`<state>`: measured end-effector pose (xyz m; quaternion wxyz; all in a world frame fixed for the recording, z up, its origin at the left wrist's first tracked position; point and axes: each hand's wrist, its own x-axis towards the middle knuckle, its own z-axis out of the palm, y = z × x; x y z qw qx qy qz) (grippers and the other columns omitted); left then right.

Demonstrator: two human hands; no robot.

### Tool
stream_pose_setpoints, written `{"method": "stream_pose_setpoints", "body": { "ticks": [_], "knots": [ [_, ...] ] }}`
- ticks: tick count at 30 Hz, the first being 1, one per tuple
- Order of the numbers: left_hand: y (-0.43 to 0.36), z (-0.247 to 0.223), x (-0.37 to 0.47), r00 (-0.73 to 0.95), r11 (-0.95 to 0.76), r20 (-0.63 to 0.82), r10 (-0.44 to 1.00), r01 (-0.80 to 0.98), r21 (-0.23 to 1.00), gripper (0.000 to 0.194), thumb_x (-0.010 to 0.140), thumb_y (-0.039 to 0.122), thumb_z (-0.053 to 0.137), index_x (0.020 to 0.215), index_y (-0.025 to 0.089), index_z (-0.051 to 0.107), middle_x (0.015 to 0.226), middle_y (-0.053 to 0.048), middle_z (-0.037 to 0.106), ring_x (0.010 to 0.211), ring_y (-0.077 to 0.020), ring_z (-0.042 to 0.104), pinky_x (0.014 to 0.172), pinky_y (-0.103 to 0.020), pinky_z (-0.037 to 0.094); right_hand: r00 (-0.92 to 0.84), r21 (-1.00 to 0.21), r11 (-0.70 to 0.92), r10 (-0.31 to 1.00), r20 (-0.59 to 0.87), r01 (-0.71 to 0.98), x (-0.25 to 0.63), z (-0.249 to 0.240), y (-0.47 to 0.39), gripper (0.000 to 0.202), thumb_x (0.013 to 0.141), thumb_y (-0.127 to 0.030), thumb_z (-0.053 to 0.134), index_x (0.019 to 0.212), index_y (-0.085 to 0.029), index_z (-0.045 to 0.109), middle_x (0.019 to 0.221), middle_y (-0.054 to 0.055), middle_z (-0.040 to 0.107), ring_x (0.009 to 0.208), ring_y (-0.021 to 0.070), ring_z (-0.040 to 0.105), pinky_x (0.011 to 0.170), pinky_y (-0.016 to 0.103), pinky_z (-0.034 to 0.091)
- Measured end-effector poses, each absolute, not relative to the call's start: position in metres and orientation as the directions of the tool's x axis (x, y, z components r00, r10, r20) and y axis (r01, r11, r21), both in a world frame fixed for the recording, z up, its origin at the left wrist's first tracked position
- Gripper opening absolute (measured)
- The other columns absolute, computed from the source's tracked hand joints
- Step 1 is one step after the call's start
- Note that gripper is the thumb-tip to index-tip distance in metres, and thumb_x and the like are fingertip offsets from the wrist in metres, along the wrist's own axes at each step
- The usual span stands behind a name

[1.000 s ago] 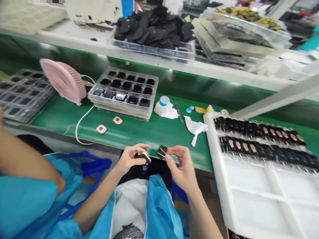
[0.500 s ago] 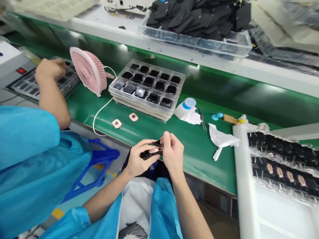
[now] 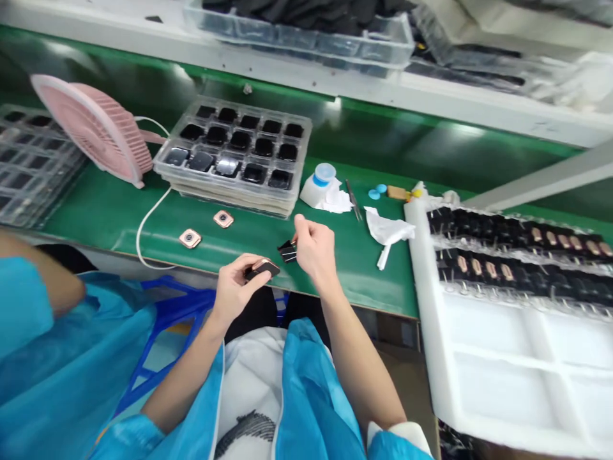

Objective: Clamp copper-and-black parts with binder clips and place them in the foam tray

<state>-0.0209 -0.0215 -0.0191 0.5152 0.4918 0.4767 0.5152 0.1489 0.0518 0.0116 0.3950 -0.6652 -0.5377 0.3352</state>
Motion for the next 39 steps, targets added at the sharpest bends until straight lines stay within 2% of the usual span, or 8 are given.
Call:
{"method": "stream_pose_setpoints", "body": {
  "ticks": [6, 9, 14, 19, 30, 39],
  "knots": [
    [-0.023, -0.026, -0.018, 0.009, 0.101, -0.101, 0.995, -0.168, 0.981, 0.028, 0.078, 0.028, 0.082, 0.104, 0.018, 0.077, 0.099, -0.008, 0.076, 0.088, -0.0214, 0.072, 0.078, -0.029, 0.057, 0.161, -0.86, -0.18, 0.98, -0.115, 0.477, 0.144, 0.012, 0.056, 0.064, 0.098, -0.054, 0.048, 0.045, -0.017, 0.053, 0.045, 0.002, 0.05, 0.048, 0.0132, 0.047, 0.056, 0.029, 0.033],
    [-0.024, -0.023, -0.016, -0.007, 0.105, -0.107, 0.994, -0.149, 0.983, 0.03, 0.077, 0.027, 0.083, 0.104, 0.018, 0.076, 0.099, -0.008, 0.077, 0.084, -0.0208, 0.073, 0.076, -0.029, 0.058, 0.134, -0.835, -0.202, 0.979, -0.155, 0.512, 0.141, 0.016, 0.055, 0.064, 0.098, -0.051, 0.048, 0.044, -0.017, 0.053, 0.043, 0.002, 0.049, 0.046, 0.0131, 0.047, 0.055, 0.029, 0.033],
    [-0.025, -0.014, -0.012, -0.102, 0.058, -0.062, 0.993, -0.041, 0.997, 0.024, 0.077, 0.025, 0.082, 0.099, 0.018, 0.077, 0.098, -0.008, 0.078, 0.085, -0.0201, 0.073, 0.074, -0.026, 0.058, 0.138, -0.787, -0.154, 0.986, -0.088, 0.598, 0.136, 0.018, 0.052, 0.067, 0.1, -0.056, 0.046, 0.044, -0.018, 0.049, 0.043, 0.002, 0.045, 0.046, 0.0136, 0.044, 0.053, 0.03, 0.029],
    [-0.025, -0.011, -0.009, -0.138, 0.053, -0.059, 0.989, -0.042, 0.998, 0.025, 0.076, 0.027, 0.083, 0.098, 0.018, 0.076, 0.096, -0.008, 0.078, 0.083, -0.0199, 0.074, 0.069, -0.025, 0.057, 0.162, -0.785, -0.124, 0.986, -0.03, 0.607, 0.133, 0.016, 0.049, 0.068, 0.099, -0.062, 0.043, 0.046, -0.02, 0.047, 0.043, 0.002, 0.042, 0.047, 0.0139, 0.041, 0.052, 0.03, 0.028],
    [-0.024, -0.01, -0.008, -0.132, 0.031, -0.042, 0.99, -0.086, 0.996, 0.028, 0.074, 0.028, 0.084, 0.097, 0.016, 0.075, 0.092, -0.008, 0.078, 0.079, -0.0186, 0.073, 0.07, -0.026, 0.06, 0.171, -0.769, -0.175, 0.981, -0.088, 0.614, 0.133, 0.021, 0.047, 0.064, 0.1, -0.053, 0.045, 0.046, -0.02, 0.05, 0.047, 0.003, 0.048, 0.049, 0.0152, 0.045, 0.055, 0.03, 0.03],
    [-0.021, -0.007, -0.01, -0.086, 0.057, -0.068, 0.994, -0.124, 0.991, 0.03, 0.073, 0.028, 0.085, 0.098, 0.016, 0.075, 0.093, -0.008, 0.078, 0.078, -0.0189, 0.074, 0.073, -0.029, 0.061, 0.151, -0.805, -0.14, 0.987, -0.063, 0.577, 0.137, 0.023, 0.042, 0.068, 0.099, -0.066, 0.043, 0.05, -0.02, 0.051, 0.048, 0.004, 0.05, 0.054, 0.0176, 0.051, 0.058, 0.029, 0.034]
  ]
}}
